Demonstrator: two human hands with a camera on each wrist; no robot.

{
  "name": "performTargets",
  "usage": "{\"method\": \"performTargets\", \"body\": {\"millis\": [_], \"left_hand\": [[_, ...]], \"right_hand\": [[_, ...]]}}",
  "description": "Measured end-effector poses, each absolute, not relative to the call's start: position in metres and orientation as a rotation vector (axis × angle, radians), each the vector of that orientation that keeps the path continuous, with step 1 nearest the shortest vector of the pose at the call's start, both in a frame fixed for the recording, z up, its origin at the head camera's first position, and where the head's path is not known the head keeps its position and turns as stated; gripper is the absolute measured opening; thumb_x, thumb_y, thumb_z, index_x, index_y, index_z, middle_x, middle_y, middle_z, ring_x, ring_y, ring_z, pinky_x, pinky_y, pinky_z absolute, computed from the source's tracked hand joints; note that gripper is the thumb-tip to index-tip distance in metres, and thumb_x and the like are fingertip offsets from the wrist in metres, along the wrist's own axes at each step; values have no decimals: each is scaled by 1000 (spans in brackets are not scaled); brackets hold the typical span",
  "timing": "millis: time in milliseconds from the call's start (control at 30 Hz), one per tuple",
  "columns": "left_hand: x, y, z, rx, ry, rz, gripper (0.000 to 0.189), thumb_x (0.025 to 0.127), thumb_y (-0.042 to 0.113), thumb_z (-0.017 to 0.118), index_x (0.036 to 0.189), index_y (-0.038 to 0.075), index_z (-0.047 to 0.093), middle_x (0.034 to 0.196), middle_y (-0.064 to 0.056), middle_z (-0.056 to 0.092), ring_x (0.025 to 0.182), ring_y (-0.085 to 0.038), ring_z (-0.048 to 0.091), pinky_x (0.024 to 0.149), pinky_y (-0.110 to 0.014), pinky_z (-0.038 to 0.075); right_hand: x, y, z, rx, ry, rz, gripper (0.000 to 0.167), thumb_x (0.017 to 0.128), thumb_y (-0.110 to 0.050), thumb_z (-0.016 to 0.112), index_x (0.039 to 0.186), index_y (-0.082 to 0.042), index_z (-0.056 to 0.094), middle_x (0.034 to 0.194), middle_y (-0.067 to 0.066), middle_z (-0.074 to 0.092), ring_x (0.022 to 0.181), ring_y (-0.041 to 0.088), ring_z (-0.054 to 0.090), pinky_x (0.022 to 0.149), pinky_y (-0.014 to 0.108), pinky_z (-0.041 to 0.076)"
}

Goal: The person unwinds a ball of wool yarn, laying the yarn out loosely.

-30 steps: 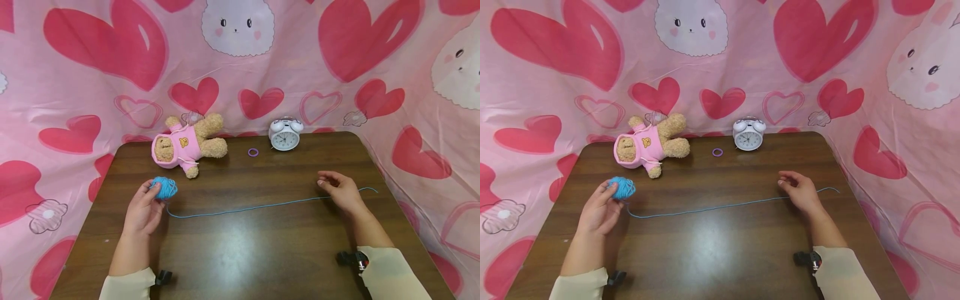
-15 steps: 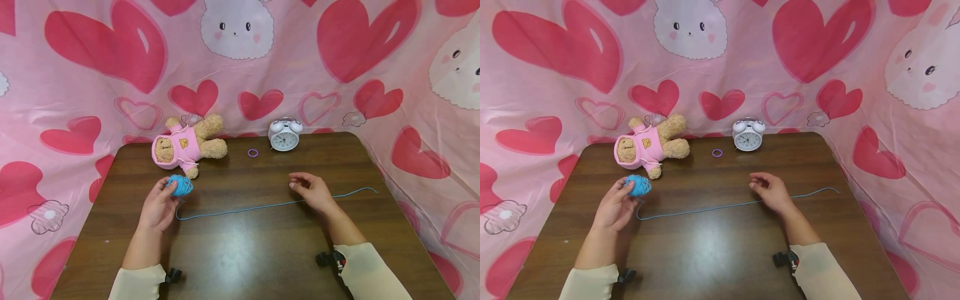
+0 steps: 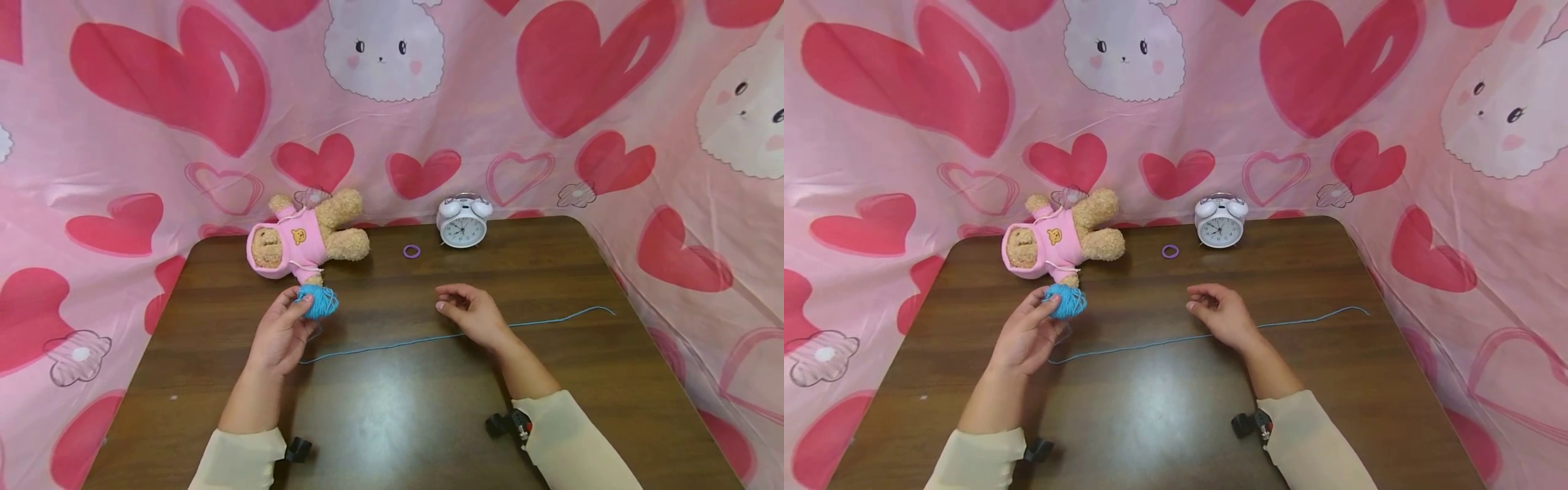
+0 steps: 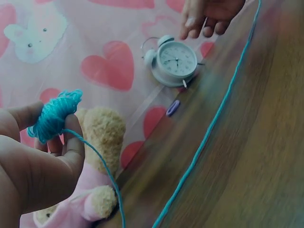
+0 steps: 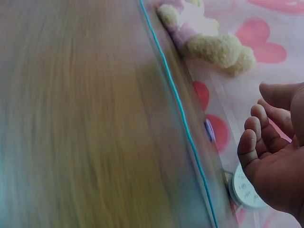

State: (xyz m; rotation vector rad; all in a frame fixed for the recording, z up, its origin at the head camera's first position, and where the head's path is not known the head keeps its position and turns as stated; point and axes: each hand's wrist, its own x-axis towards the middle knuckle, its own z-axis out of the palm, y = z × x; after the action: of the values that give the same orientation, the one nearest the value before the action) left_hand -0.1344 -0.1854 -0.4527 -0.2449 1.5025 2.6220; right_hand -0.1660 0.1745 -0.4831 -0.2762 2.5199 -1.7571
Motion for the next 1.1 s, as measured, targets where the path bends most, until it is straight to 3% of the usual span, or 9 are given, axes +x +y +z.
{"method": "performTargets", "body": {"millis": [300, 400, 567, 800, 1100], "left_hand": [[-138, -166, -449, -185, 1481, 2593, 16, 106, 3, 53, 117, 14, 49, 109, -1, 65, 94, -15, 69, 82, -28, 53], [-139, -157, -447, -173, 1479, 2579, 17, 106, 3, 53, 118, 14, 47, 110, -1, 63, 92, -15, 68, 79, -28, 51], [-140, -146, -445, -141, 1473, 2567, 18, 106, 3, 52, 119, 13, 44, 108, 0, 60, 90, -14, 66, 74, -27, 48], [-140, -131, -441, -109, 1442, 2566, 19, 106, 2, 53, 118, 14, 45, 106, -1, 62, 90, -14, 66, 74, -26, 49], [-141, -122, -437, -64, 1397, 2591, 20, 104, 1, 55, 116, 14, 46, 107, -1, 65, 96, -14, 67, 83, -30, 55]], "right_hand": [[-158, 133, -474, -365, 2473, -1716, 28, 93, -3, 75, 119, 5, 71, 99, 15, 73, 87, 26, 63, 74, 28, 51], [-156, 122, -474, -394, 2461, -1696, 27, 93, -5, 76, 118, 4, 72, 95, 13, 73, 85, 26, 63, 71, 27, 50], [-156, 107, -489, -475, 2402, -1719, 30, 92, -13, 79, 117, 1, 73, 95, 5, 73, 83, 17, 62, 69, 24, 49], [-153, 84, -497, -583, 2367, -1686, 31, 90, -13, 81, 117, 2, 73, 102, 9, 72, 81, 14, 62, 68, 23, 51], [-154, 64, -501, -680, 2370, -1672, 32, 88, -16, 83, 117, -5, 75, 103, 11, 71, 77, 11, 61, 65, 24, 51]]}}
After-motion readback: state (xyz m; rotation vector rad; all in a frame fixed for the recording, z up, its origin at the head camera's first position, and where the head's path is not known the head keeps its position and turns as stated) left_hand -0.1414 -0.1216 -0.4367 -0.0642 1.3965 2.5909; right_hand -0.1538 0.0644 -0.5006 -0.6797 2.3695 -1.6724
